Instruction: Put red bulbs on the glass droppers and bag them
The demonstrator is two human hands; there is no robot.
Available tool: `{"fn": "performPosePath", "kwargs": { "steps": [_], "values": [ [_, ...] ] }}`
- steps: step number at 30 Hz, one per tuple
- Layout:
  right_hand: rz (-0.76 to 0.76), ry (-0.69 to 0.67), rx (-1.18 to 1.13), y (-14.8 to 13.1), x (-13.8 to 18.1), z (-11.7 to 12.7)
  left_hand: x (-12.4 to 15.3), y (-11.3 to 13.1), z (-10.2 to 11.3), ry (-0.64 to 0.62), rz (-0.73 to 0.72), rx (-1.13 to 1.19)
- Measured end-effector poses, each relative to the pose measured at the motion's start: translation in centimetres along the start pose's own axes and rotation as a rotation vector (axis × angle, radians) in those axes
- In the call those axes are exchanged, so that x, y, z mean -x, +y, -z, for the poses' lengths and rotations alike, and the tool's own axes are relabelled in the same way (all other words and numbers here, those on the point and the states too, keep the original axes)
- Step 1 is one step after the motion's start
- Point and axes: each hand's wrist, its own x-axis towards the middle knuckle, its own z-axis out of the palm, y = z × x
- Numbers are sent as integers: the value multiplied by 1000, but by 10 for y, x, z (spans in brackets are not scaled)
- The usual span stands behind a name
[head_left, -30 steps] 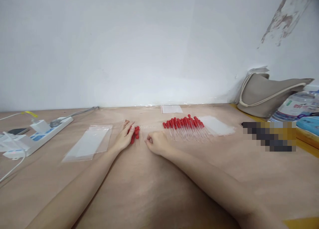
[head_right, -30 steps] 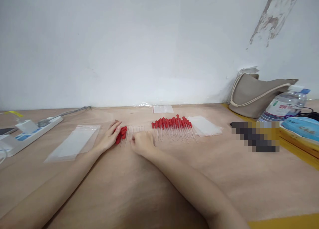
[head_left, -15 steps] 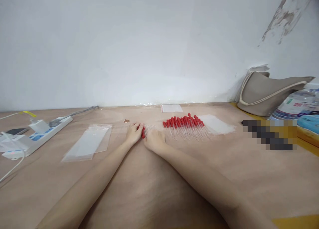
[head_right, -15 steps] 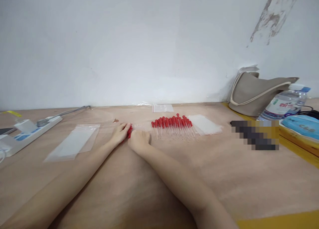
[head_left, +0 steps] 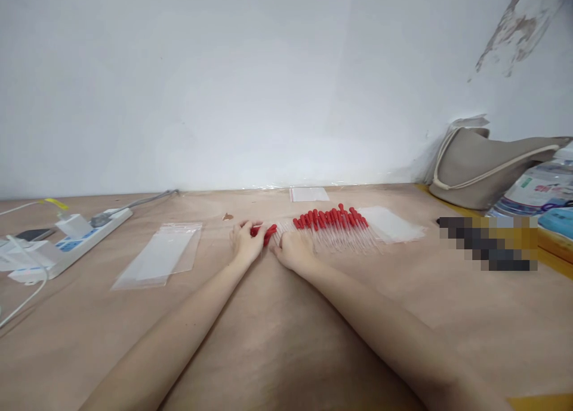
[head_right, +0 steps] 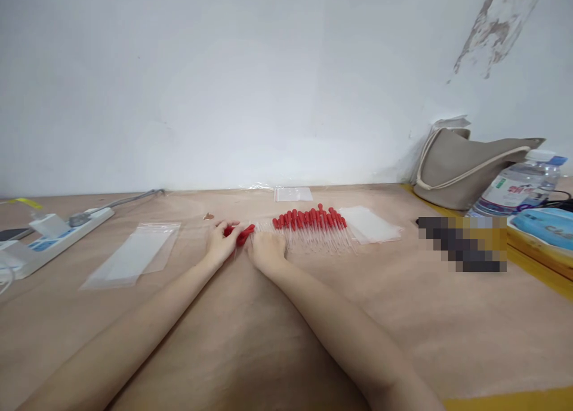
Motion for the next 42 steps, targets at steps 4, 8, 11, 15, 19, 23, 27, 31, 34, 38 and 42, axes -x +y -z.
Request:
{"fn": "performPosePath", "kwargs": {
  "steps": [4, 8, 11, 15, 19, 23, 27, 31, 34, 38, 42],
  "values": [
    [-32, -31, -17, -5, -1, 3, 0, 8, 5, -35, -59, -135],
    [-72, -86, -45, -7, -2, 7, -4, 5, 5, -62, -132, -140],
    [-93, -123, -68, -7, -2, 11, -5, 1, 4, -14, -143, -88],
    [-105, -165, -115, -3, 0, 16, -5, -1, 5, 35, -146, -50],
    [-105, -192, -149, 6, 6, 19, -6, 0, 5, 77, -136, -6],
    [-59, -83, -160, 4, 9, 13, -5, 0, 4, 102, -101, 28],
    [-49, -29, -141, -11, 4, 1, -4, -3, 5, 118, -75, 46],
    [-84, -81, -134, -19, 2, -2, -6, -8, 4, 119, -87, 53],
    [-80, -129, -130, -9, 9, 7, -7, -7, 4, 157, -109, 59],
    [-10, -285, -162, 21, 29, 27, 4, 0, 14, 270, -182, 73],
    [37, -246, -239, 46, 43, 30, 27, 1, 32, 207, -523, 75]
  ]
}}
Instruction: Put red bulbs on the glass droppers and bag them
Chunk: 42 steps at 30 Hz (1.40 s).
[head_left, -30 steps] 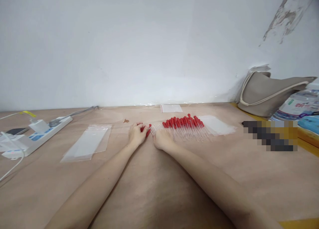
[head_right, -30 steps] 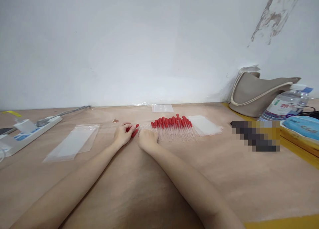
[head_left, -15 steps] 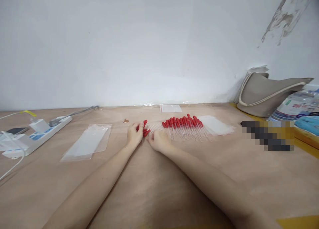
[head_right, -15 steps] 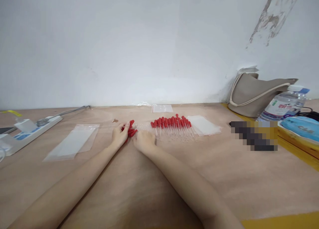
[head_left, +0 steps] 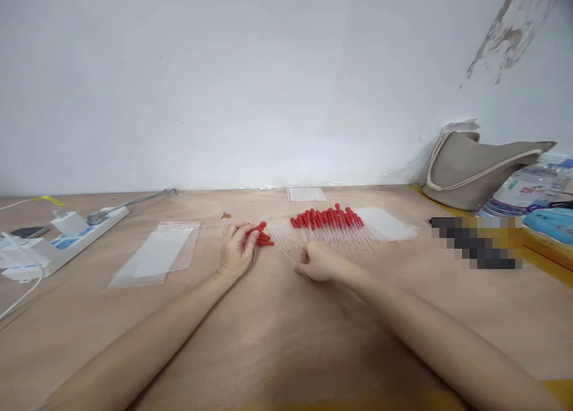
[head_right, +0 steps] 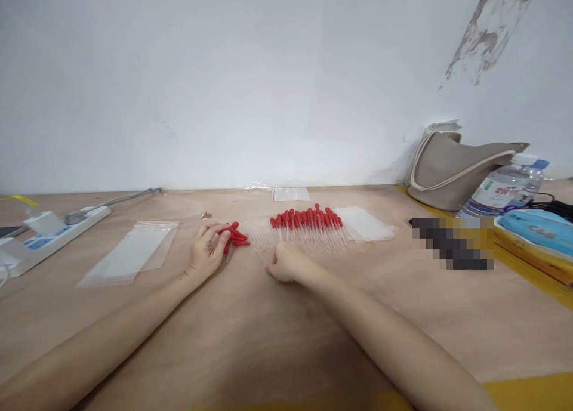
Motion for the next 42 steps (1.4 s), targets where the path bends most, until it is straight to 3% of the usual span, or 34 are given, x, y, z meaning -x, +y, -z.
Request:
{"fn": "performPosePath", "kwargs": {
  "steps": [2, 4, 10, 15, 21, 26, 33, 36, 42],
  "values": [
    [29, 141, -46, 6, 2, -7, 8, 2, 9, -154, -127, 33],
    [67, 246, -85, 9, 2, -18, 12, 1, 13, -244, -166, 25],
    [204, 384, -98, 10, 5, -41, 10, -7, 9, -228, -103, -48],
    [212, 415, -46, 9, 6, -42, 10, -10, 7, -277, -84, -55],
    [181, 404, -46, 9, 7, -42, 10, -11, 14, -331, 96, -61],
    [174, 399, -36, 11, 6, -43, 8, -4, 17, -305, -27, -114],
    [168, 408, -66, 10, 7, -43, 9, -8, 17, -236, -18, -77],
    [162, 427, -128, 11, 5, -43, 10, 2, 20, -201, -43, -34],
    [207, 421, -391, 21, 1, -38, 22, 33, 18, -397, 12, 154]
  ]
}}
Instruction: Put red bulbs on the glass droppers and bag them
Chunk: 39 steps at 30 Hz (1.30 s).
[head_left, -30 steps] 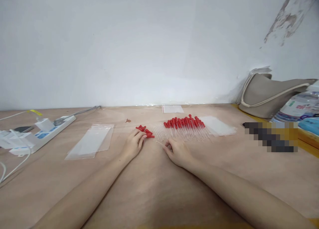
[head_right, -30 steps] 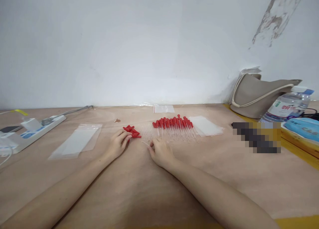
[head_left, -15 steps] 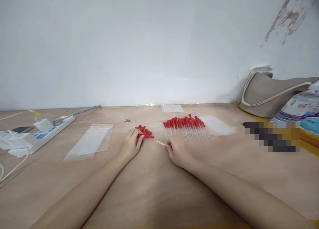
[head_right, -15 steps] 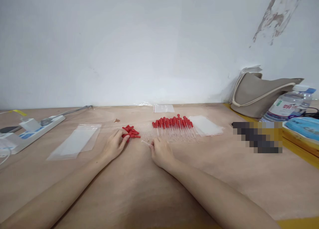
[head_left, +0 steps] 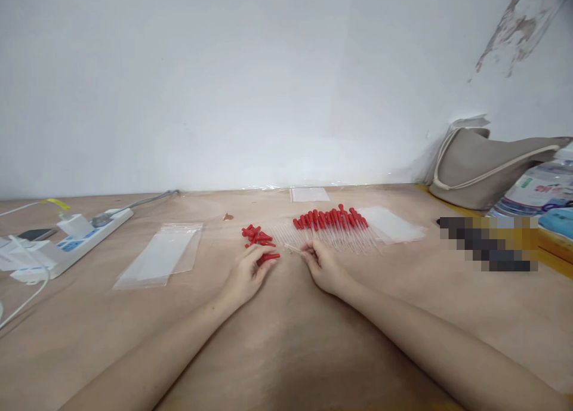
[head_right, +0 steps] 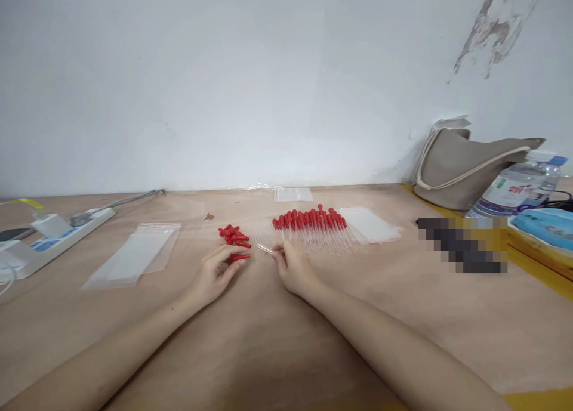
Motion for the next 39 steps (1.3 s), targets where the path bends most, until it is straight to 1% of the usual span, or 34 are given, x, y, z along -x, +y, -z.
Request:
{"fn": "performPosePath", "kwargs": {
  "steps": [3, 6, 9, 14, 19, 22, 24, 28, 30, 32, 35, 39],
  "values": [
    [90, 30, -25, -1, -1, 5, 2, 1, -8, -32, 84, 61],
    [178, -2, 0, -6, 0, 7, 2, -3, -11, -37, 114, 79],
    [200, -45, 13, -10, 2, 7, 1, -4, -11, -33, 126, 90],
    [228, -101, -2, -11, 3, 6, 1, 1, -10, -42, 143, 147],
    [239, -155, -53, -10, 2, 5, 2, 1, -9, -88, 166, 238],
    [241, -211, -54, -8, 1, 7, 3, 0, -7, -107, 138, 246],
    [262, -244, -11, -7, -1, 10, 3, 2, -5, -132, 97, 228],
    [338, -282, 219, -5, -1, 18, 3, 8, -2, -221, 17, 141],
    [395, -266, 338, -6, 0, 20, 3, 10, -2, -230, -13, 87],
    [441, -237, 408, -8, 0, 19, 4, 10, -3, -215, -41, 45],
    [464, -224, 451, -12, 1, 16, 5, 11, -3, -209, -81, 11],
    [470, -268, 449, -16, 2, 14, 6, 13, -3, -234, -134, -7]
  ]
}}
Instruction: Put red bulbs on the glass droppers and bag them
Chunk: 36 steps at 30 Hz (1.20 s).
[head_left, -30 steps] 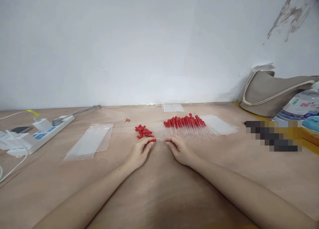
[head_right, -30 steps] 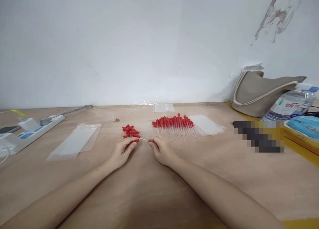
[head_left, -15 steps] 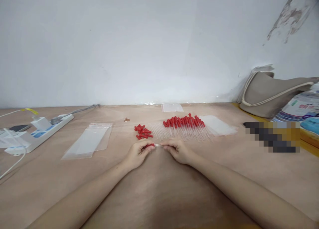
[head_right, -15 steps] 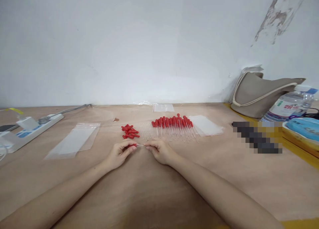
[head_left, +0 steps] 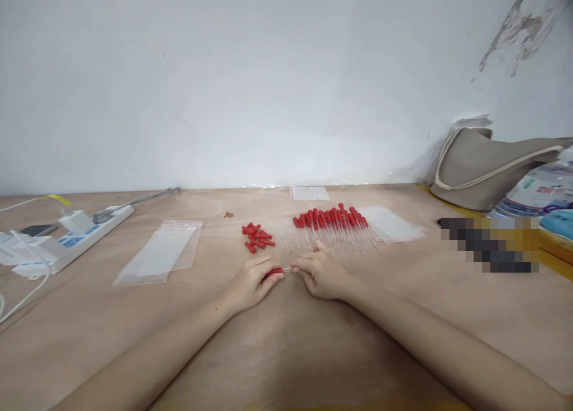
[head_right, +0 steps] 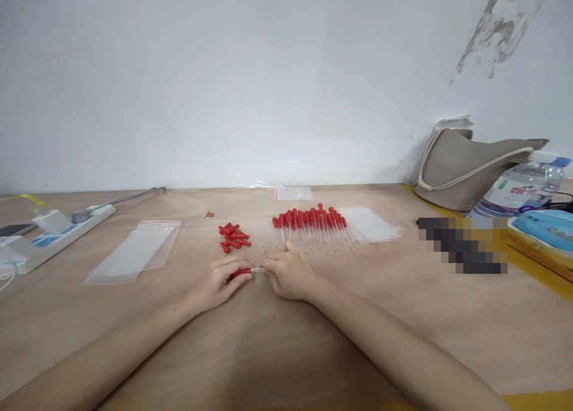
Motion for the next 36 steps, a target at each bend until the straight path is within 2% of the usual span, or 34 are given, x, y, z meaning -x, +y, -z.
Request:
{"fn": "performPosePath", "kwargs": {
  "steps": [9, 13, 16, 20, 23, 25, 29, 36],
  "values": [
    [-53, -93, -93, -4, -6, -1, -2, -3, -1, -26, -52, -50],
    [-114, -100, -111, -5, -12, 11, -4, -11, 7, 124, -84, -67],
    [-306, -70, -232, 11, -13, 27, -3, -22, 17, 309, -26, -173],
    [-747, 48, -350, 57, -8, 47, 0, -37, 22, 427, 93, -287],
    [-950, 171, -226, 85, -4, 51, -2, -42, 20, 430, 153, -299],
    [-1002, 216, -97, 92, -5, 47, -3, -44, 17, 420, 176, -292],
    [-1023, 210, 90, 93, -13, 34, -3, -44, 16, 361, 228, -268],
    [-1029, 124, 255, 93, -23, 26, -3, -47, 14, 304, 285, -176]
  ]
}}
